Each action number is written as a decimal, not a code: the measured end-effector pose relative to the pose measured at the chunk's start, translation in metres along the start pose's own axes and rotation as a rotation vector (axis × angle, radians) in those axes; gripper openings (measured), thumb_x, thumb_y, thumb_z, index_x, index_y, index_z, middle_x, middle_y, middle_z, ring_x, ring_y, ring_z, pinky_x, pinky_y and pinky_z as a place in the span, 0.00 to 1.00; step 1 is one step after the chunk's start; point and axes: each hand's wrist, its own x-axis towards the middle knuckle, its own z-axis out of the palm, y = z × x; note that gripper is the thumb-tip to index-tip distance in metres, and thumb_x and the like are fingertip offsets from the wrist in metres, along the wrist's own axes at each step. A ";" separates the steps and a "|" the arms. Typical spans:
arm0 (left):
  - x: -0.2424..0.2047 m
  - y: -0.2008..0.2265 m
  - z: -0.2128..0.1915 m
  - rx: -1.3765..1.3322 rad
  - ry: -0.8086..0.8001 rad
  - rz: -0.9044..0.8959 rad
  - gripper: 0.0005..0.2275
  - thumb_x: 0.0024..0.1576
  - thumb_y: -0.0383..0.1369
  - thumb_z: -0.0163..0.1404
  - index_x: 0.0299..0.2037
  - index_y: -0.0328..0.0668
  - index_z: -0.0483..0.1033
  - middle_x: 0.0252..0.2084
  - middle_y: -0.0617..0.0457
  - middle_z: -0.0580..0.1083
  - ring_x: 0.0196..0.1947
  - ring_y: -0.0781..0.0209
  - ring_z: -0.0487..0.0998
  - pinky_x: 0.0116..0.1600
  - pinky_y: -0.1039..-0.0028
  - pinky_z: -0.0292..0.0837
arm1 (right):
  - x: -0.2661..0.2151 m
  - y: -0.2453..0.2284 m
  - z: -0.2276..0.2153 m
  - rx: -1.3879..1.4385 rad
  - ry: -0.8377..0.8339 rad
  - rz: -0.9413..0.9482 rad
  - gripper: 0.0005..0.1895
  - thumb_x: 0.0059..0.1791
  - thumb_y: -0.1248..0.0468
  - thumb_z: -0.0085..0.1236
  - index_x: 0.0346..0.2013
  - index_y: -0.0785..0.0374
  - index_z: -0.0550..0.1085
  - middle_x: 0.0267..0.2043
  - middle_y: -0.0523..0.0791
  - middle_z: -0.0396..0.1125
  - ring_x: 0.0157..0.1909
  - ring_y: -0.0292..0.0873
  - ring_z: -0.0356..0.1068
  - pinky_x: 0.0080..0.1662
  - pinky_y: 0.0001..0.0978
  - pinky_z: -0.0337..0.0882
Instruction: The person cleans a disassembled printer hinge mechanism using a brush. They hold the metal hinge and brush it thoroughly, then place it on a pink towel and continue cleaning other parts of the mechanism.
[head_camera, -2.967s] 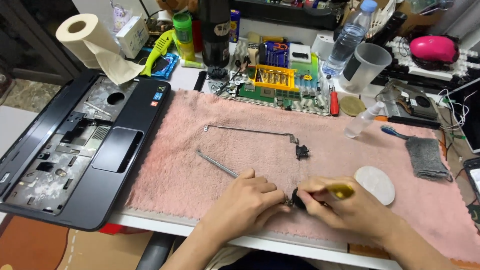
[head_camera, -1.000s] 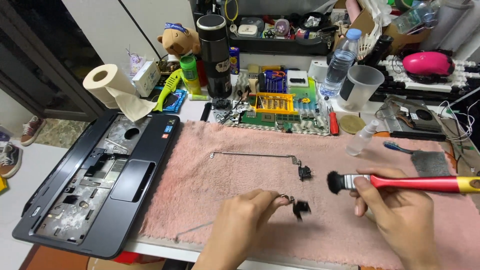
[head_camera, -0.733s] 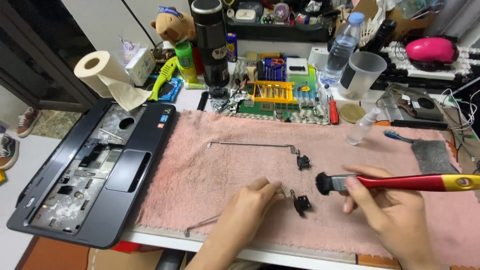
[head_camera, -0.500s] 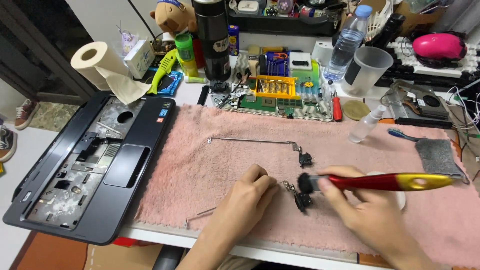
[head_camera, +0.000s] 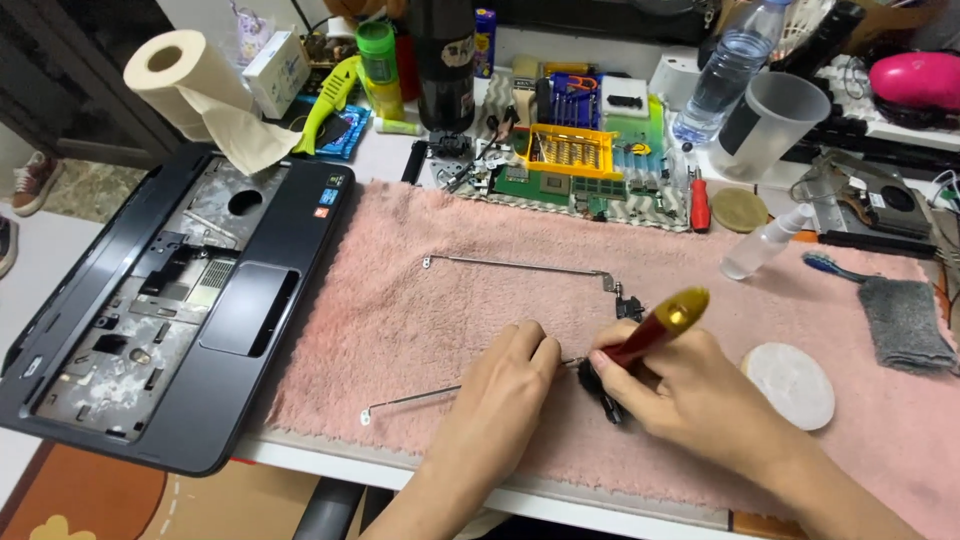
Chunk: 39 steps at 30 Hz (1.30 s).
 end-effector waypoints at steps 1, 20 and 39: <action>-0.001 -0.002 0.004 0.002 0.000 0.000 0.06 0.62 0.20 0.50 0.43 0.41 0.70 0.48 0.44 0.69 0.45 0.41 0.73 0.39 0.49 0.72 | -0.002 0.004 0.004 0.001 0.001 -0.001 0.10 0.55 0.57 0.65 0.45 0.55 0.89 0.42 0.39 0.90 0.39 0.38 0.88 0.49 0.30 0.84; -0.004 0.008 -0.007 -0.263 -0.085 0.250 0.03 0.65 0.27 0.56 0.43 0.38 0.75 0.45 0.44 0.73 0.35 0.34 0.82 0.41 0.45 0.75 | -0.053 0.009 -0.014 0.104 0.442 0.234 0.12 0.54 0.60 0.67 0.44 0.61 0.92 0.35 0.42 0.89 0.28 0.37 0.83 0.35 0.27 0.80; 0.001 0.008 -0.017 0.121 0.128 0.419 0.06 0.67 0.26 0.56 0.38 0.44 0.73 0.41 0.49 0.71 0.37 0.48 0.74 0.37 0.56 0.73 | -0.059 0.019 0.032 0.010 0.479 0.101 0.08 0.55 0.55 0.64 0.41 0.50 0.87 0.31 0.33 0.83 0.25 0.31 0.71 0.29 0.24 0.72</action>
